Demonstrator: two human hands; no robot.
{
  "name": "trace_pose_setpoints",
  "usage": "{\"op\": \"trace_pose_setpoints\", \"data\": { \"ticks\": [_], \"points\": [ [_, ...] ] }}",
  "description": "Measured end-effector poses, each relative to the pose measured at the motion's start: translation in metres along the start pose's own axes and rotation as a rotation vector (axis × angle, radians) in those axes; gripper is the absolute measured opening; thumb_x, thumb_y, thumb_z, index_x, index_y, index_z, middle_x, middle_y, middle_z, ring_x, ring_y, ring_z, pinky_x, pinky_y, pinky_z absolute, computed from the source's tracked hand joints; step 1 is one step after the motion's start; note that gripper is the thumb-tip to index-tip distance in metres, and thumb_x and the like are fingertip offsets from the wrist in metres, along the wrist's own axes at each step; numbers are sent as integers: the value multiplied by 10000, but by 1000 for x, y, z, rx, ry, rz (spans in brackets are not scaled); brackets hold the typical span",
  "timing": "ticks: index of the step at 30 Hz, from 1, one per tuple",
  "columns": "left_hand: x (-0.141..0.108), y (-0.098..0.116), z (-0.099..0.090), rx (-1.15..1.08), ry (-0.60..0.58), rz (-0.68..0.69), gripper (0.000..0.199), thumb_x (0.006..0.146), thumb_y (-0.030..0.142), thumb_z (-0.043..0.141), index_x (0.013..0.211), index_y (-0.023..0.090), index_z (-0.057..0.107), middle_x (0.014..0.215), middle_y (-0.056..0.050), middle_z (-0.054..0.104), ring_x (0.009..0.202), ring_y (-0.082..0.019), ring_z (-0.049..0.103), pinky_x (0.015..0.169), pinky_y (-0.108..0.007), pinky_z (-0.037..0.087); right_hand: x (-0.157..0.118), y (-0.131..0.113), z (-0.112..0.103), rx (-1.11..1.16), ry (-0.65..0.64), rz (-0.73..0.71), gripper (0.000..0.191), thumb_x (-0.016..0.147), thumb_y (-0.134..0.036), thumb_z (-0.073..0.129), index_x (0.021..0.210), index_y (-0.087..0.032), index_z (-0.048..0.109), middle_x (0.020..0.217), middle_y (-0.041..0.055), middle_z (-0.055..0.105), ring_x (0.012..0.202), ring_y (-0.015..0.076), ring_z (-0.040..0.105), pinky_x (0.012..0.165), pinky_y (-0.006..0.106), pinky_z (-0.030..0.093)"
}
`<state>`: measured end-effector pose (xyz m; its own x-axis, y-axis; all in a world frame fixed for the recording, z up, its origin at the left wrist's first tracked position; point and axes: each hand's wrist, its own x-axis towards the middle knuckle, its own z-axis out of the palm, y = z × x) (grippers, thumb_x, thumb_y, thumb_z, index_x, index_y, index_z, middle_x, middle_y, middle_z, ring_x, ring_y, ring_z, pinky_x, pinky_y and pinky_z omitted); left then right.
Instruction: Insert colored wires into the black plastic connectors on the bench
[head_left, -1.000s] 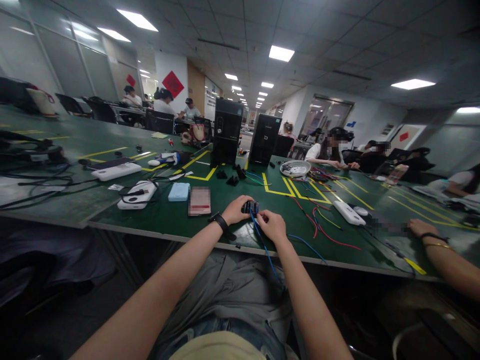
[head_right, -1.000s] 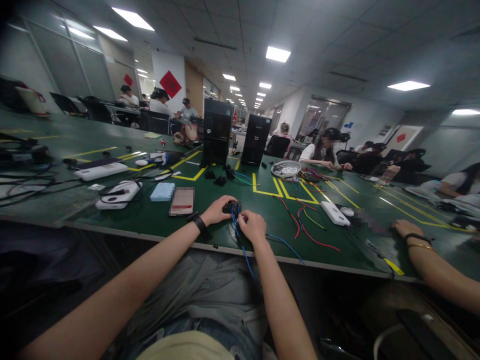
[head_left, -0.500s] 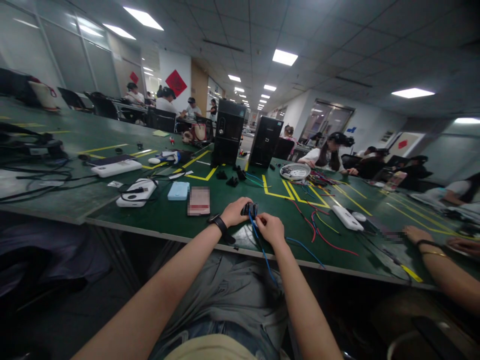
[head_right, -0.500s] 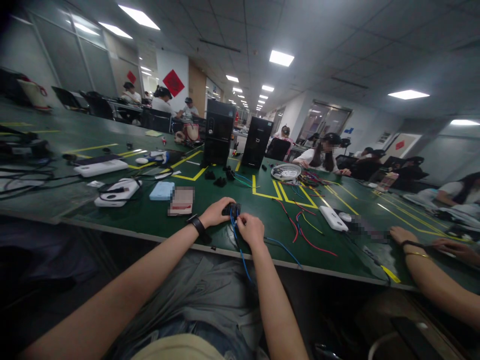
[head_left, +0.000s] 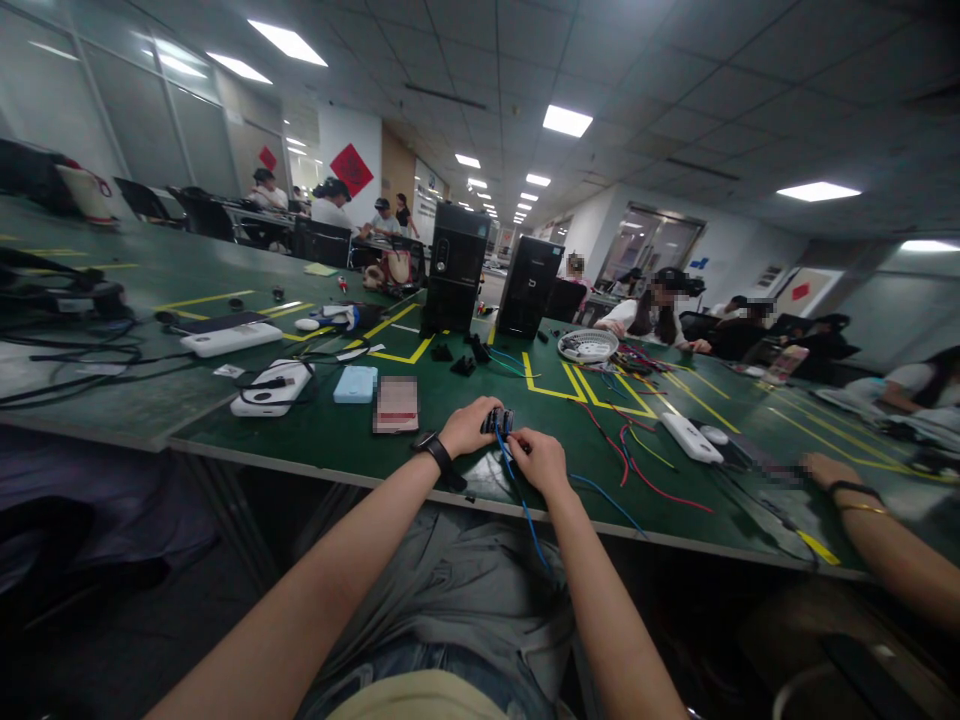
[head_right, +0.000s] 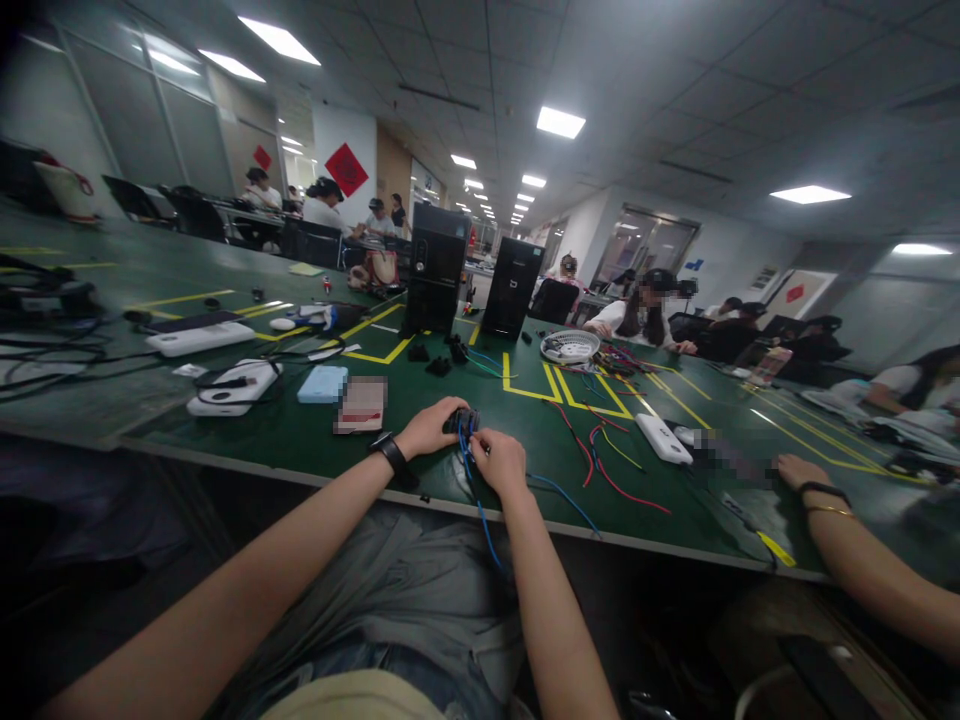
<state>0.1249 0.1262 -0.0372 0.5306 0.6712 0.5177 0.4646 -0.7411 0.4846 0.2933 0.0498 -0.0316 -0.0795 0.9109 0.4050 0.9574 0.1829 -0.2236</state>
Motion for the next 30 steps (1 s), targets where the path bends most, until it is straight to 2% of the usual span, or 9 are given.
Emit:
{"op": "trace_pose_setpoints", "data": {
  "ticks": [6,12,20,30],
  "points": [
    [-1,-2,1,0,4,8,324,870,320,625,1142,166,539,1131,-68,563,1009,-224,564,874,-429,477,-1,-3,1,-31,10,78,256,932,-390,528,889,-165,643,805,7,661,722,145,621,700,322,502],
    [-1,-4,2,-14,9,36,333,869,339,623,1138,163,536,1131,-69,564,1025,-231,558,879,-431,471,-3,-7,-3,-16,59,17,238,957,-349,486,952,-165,638,921,28,670,849,165,624,778,348,488],
    [-2,-2,0,-25,-1,37,341,854,303,639,1148,164,535,1146,-71,563,1044,-235,554,892,-437,467,1,-3,0,-14,-37,13,237,932,-368,536,893,-154,633,792,-1,647,704,137,615,686,313,505],
    [-2,-6,1,-50,-1,37,384,812,275,671,1155,173,532,1157,-68,560,1050,-235,548,900,-432,456,-1,-7,-2,-59,-46,48,254,941,-381,515,898,-163,637,821,10,653,730,142,617,705,320,503]
  ]
}}
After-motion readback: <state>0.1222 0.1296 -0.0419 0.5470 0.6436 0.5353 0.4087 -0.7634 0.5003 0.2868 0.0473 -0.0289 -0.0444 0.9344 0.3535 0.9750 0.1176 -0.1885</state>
